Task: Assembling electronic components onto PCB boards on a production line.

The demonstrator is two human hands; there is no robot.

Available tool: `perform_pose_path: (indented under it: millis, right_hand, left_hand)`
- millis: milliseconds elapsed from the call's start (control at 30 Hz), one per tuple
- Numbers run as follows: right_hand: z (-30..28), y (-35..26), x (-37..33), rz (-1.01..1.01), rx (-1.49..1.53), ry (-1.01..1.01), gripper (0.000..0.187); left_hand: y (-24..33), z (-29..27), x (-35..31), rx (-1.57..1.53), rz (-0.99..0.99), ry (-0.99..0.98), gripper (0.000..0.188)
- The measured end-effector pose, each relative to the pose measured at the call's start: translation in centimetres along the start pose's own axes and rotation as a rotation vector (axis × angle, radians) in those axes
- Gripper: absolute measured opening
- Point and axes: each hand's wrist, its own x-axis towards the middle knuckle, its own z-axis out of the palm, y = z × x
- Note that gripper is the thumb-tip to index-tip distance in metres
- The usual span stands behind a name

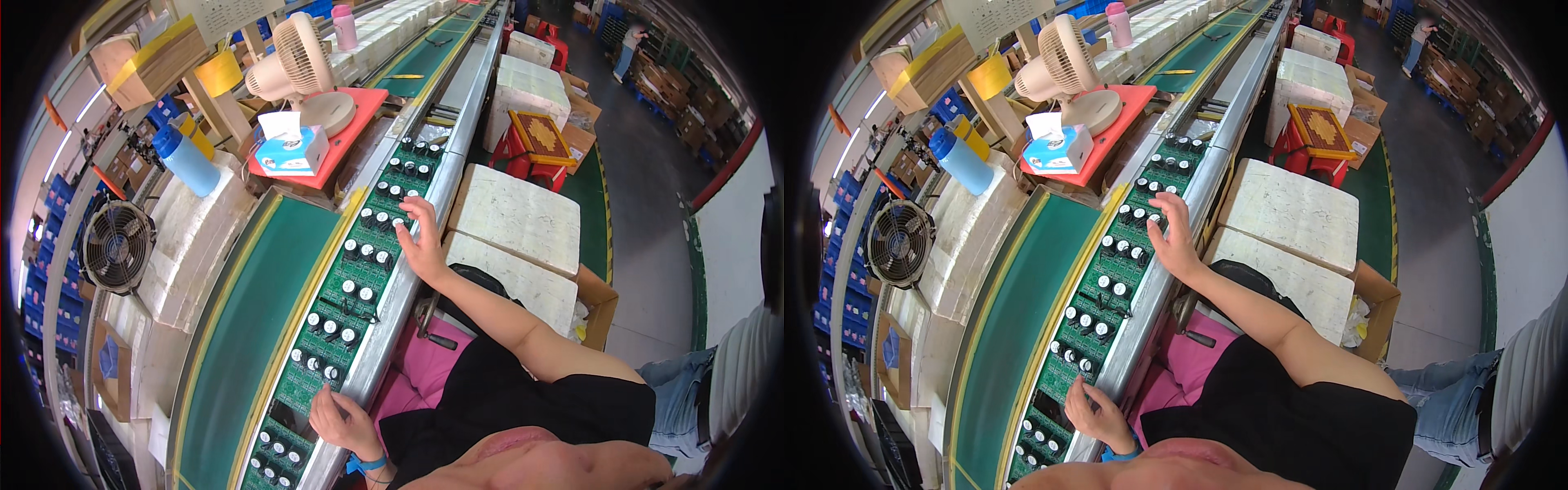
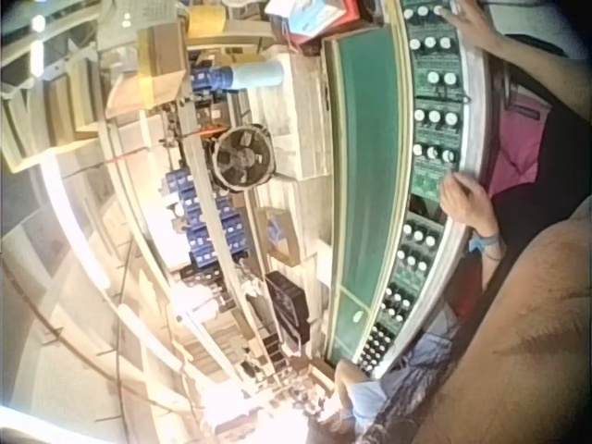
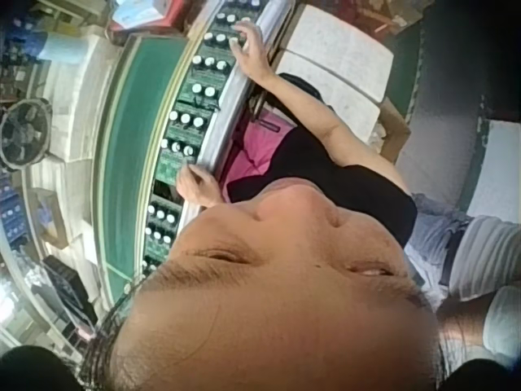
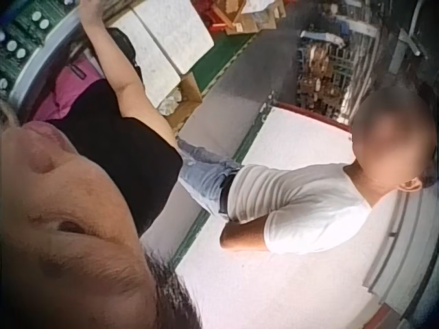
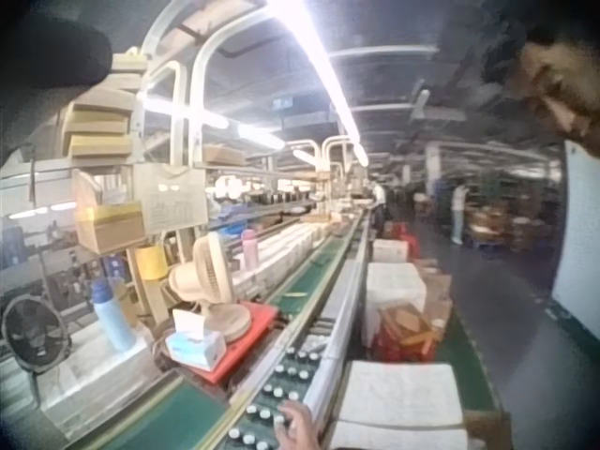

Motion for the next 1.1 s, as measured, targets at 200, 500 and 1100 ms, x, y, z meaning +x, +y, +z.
perform_pose_path:
  millis: [200,500,1100]
  right_hand:
    - [0.3,0.2,-0.2,-0.072,-0.107,-0.045,0.033]
    - [0.5,0.2,-0.3,-0.063,-0.094,-0.037,0.034]
    - [-25.7,2.3,8.3,0.251,0.142,0.606,0.087]
  left_hand:
    - [0.1,-0.1,0.2,0.002,0.022,-0.010,0.019]
    - [0.0,-0.2,0.1,0.001,0.016,-0.016,0.018]
    - [0.1,0.2,-0.1,-0.021,0.059,-0.019,0.018]
